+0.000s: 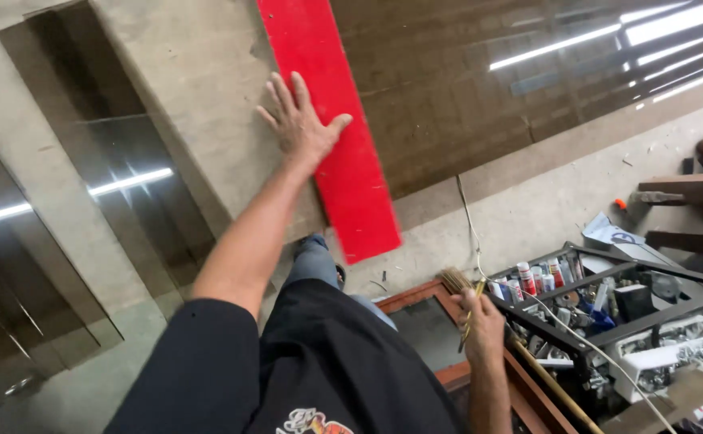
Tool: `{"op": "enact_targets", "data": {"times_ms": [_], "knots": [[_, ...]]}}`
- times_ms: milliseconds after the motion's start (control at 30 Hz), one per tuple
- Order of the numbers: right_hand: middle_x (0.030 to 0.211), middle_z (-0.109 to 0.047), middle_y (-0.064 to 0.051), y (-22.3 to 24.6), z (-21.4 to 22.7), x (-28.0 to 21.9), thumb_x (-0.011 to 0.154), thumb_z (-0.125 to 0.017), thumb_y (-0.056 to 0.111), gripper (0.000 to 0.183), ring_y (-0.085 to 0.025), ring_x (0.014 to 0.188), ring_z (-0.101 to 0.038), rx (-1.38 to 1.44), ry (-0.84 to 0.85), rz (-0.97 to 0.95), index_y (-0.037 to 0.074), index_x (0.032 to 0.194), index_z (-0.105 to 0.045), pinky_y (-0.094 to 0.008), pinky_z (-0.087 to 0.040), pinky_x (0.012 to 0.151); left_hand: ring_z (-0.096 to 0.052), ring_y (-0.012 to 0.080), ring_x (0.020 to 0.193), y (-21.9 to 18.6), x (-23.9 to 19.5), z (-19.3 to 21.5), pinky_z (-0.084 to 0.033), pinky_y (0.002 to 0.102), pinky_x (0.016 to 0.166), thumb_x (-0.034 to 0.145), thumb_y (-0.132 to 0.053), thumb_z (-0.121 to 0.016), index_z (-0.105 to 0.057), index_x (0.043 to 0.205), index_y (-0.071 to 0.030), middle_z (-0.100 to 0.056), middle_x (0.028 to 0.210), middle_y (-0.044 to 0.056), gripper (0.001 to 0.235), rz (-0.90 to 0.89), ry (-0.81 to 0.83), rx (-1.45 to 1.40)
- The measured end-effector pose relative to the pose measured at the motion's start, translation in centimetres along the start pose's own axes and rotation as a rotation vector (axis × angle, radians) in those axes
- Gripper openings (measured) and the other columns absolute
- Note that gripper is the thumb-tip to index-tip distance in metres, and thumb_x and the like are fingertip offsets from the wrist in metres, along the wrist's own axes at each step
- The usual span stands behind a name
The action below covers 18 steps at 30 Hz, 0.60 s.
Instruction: Scoring glass sheets with a glass cutter guided by a straight edge
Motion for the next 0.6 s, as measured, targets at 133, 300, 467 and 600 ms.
{"op": "enact_targets", "data": {"times_ms": [133, 300, 467, 600], "knots": [[0.095, -0.075, -0.01, 5.2, -2.1, 1.7, 0.104, -0.062, 0.027, 0.024, -0.006, 0.053, -0.043, 0.095, 0.074, 0.055, 0.005, 0.112, -0.069, -0.02, -0.035, 0.045, -0.01, 0.0467, 0.159, -1.8, 0.4, -1.5, -0.011, 0.074, 0.121, 0.078, -0.095, -0.078, -0.01, 0.167, -0.007, -0.005, 0.169, 0.03, 0.142, 0.003, -0.18, 0.04], [0.062, -0.054, -0.002, 12.8, -5.4, 1.2, 0.102, -0.061, 0.04, 0.036, -0.009, 0.045, -0.042, -0.237, 0.017, 0.089, 0.007, 0.09, -0.07, -0.024, -0.029, 0.037, -0.007, 0.0462, 0.159, -1.8, -0.7, 0.0, -0.012, 0.074, 0.121, 0.078, -0.094, -0.079, -0.008, 0.167, -0.009, -0.002, 0.17, 0.029, 0.142, -0.001, -0.091, 0.013], [0.062, -0.029, 0.006, 12.4, -4.7, 8.8, 0.108, -0.052, 0.036, 0.027, -0.01, 0.055, -0.031, 0.889, 0.458, 0.417, 0.019, 0.1, -0.071, -0.023, -0.032, 0.049, -0.071, 0.029, 0.077, -7.7, -11.2, 6.0, -0.053, 0.041, 0.076, 0.097, -0.048, -0.064, -0.068, 0.084, -0.02, -0.067, 0.075, 0.005, 0.031, -0.385, 0.158, -0.903], [0.055, -0.022, 0.007, 18.1, -3.5, 4.8, 0.108, -0.048, 0.041, 0.032, -0.008, 0.051, -0.025, 0.967, 0.576, 0.52, 0.019, 0.102, -0.071, -0.022, -0.032, 0.048, -0.078, 0.0097, 0.07, -12.4, -20.2, 9.5, -0.058, 0.027, 0.072, 0.102, -0.046, -0.056, -0.075, 0.079, -0.027, -0.077, 0.072, -0.005, 0.036, -0.374, 0.641, -1.109]]}}
Point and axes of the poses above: each hand's wrist, its own x-axis towards the middle knuckle, its own z-axis out of the back of the hand, y = z × x, the point moved 1 cm from there along x, towards the middle knuckle
